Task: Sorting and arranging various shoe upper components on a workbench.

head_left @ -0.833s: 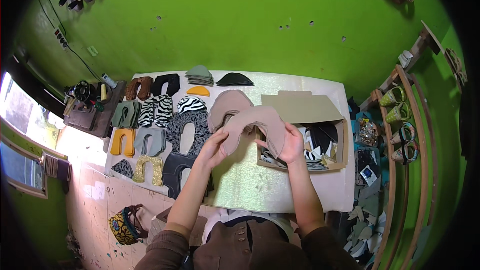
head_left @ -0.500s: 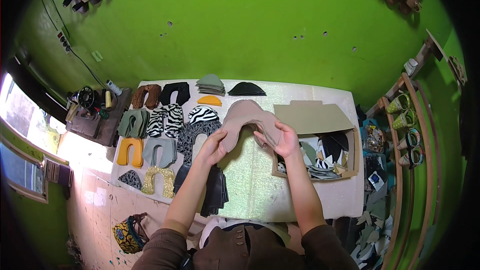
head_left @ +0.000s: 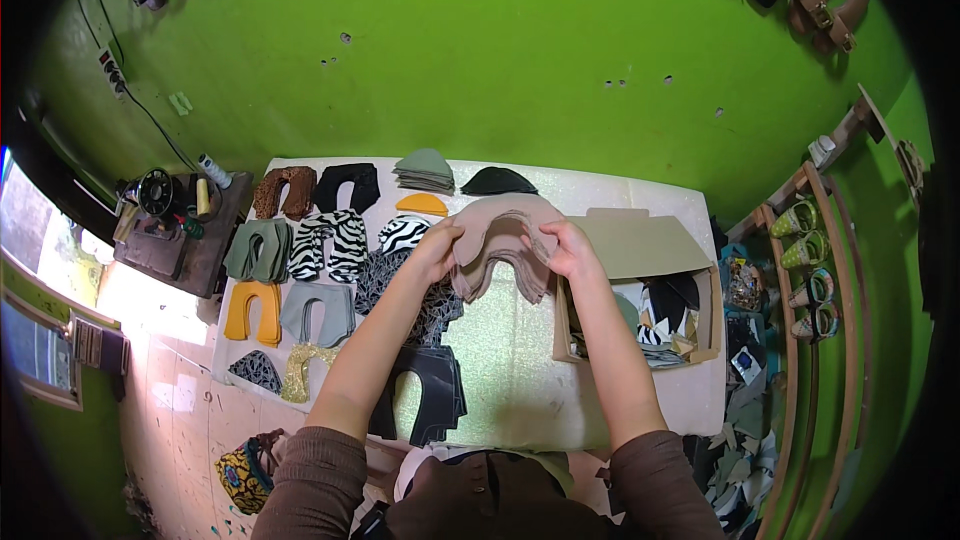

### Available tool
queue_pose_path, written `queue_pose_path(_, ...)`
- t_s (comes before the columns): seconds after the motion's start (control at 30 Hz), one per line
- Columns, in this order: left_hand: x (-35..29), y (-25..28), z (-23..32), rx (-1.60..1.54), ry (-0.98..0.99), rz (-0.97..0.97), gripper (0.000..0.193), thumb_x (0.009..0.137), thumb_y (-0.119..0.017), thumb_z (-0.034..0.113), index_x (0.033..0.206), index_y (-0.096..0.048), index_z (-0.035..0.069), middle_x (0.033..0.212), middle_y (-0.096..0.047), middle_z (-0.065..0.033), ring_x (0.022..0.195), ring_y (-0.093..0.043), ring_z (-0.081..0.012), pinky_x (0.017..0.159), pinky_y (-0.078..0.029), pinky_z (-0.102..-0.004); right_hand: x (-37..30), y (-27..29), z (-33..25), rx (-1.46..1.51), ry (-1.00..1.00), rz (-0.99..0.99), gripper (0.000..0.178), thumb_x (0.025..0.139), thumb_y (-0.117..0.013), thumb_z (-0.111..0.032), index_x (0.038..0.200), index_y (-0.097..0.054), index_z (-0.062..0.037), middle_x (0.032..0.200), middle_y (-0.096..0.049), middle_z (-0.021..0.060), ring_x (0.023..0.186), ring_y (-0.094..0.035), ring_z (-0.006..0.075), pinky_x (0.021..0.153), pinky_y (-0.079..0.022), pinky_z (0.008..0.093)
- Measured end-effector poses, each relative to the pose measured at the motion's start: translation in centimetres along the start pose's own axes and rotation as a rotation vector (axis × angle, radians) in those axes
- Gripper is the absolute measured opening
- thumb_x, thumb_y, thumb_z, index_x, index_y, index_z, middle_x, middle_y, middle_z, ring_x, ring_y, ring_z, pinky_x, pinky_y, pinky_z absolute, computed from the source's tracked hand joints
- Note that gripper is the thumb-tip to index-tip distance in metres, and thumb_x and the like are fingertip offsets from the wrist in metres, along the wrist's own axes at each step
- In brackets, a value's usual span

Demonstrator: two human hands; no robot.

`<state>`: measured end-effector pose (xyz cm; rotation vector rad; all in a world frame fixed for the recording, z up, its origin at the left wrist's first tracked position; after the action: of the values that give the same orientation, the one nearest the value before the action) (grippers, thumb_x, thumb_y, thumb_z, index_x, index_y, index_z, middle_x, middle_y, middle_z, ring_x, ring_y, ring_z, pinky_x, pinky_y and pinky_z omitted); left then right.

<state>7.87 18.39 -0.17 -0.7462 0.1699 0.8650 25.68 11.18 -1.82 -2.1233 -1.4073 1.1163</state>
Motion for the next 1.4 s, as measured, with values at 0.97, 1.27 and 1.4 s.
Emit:
queue_pose_path(0.97,-1.7,0.6,-2.1,1.02,-0.738,0.403,0.046,0.072,-0.037,-0.003,0.118,-0.041,-0.004,0.115,-0.047,-0.0235,0.109,-0.044,-0.0359,0.094,-0.034,-0.0355,-2.0,-0.5,3.0,-1.18,0.59,0.43,0.056,0.07,-0.034,0.009,0.126,-0.034,0.0051,0.127,-0.038,0.0221,0.12,-0.035,0.0319,0.1,-0.027,0.0323)
queue_pose_path(1.27,-2.1,0.1,-5.4,1.571,-0.43,0.177,0.05,0.088,-0.035,0.023,0.125,-0.028,-0.01,0.116,-0.046,-0.0286,0.111,-0.044,-0.036,0.097,-0.031,-0.0394,-2.9,-0.8,5.2,-1.613,0.273,0.249,0.07,0.071,-0.04,0.009,0.134,-0.009,0.003,0.11,-0.046,0.0293,0.102,-0.046,0.0406,0.088,-0.036,0.0406)
queue_pose_path(1.4,-1.8,1.9,-7.6,1.654,-0.57,0.209,0.049,0.087,-0.036,0.023,0.125,-0.03,-0.008,0.123,-0.041,-0.0248,0.116,-0.039,-0.0345,0.097,-0.032,-0.0382,-3.0,-1.0,4.8,-1.522,0.248,0.237,0.072,0.069,-0.043,0.007,0.133,-0.01,0.0044,0.117,-0.041,0.0318,0.109,-0.043,0.0406,0.092,-0.034,0.0386)
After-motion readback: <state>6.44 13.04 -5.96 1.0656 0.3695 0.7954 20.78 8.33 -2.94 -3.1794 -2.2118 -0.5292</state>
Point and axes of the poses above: each hand's wrist, its own x-axis towards the middle knuckle, its own y-axis out of the back of the hand, z = x × y, the point moved 5 cm from there along x, towards the middle knuckle
